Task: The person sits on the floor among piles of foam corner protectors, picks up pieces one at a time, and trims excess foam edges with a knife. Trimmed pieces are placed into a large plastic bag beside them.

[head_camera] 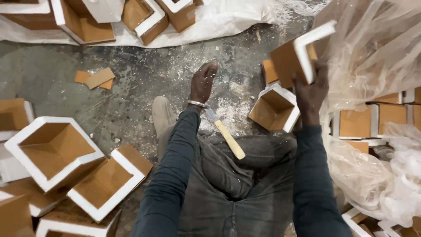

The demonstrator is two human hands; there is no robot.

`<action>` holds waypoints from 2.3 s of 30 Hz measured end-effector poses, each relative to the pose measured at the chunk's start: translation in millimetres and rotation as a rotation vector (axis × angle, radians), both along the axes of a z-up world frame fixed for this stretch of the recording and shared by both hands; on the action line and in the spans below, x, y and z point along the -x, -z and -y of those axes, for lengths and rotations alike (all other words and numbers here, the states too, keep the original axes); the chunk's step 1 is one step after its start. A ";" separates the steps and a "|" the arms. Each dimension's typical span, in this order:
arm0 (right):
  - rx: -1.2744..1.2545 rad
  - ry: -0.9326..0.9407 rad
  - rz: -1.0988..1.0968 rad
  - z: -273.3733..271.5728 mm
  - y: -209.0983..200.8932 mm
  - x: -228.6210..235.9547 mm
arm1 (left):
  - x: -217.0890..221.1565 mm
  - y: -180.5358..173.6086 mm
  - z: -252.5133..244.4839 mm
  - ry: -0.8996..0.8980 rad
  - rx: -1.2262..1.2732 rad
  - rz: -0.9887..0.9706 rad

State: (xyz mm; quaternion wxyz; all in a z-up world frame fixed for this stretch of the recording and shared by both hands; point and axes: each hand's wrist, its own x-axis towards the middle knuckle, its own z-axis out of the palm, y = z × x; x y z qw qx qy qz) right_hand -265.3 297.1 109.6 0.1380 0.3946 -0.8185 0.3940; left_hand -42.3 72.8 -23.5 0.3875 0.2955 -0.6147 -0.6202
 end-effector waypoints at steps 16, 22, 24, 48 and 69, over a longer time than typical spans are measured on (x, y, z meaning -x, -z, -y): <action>-0.100 -0.250 0.937 -37.8 87.9 -85.1 | -30.2 -54.0 5.1 0.457 -0.179 0.074; -0.819 -0.331 0.550 -34.8 109.9 -168.8 | -22.1 -36.7 6.0 -0.083 0.604 0.413; -0.847 -0.358 0.501 -29.8 107.2 -178.1 | -18.5 -34.7 8.7 -0.173 0.744 0.355; -0.366 -0.165 0.754 -34.3 41.7 -172.3 | 3.6 10.8 -32.1 0.185 0.975 0.858; -0.786 -0.192 0.115 8.2 88.1 -149.9 | 14.7 25.7 -35.3 0.122 1.067 0.904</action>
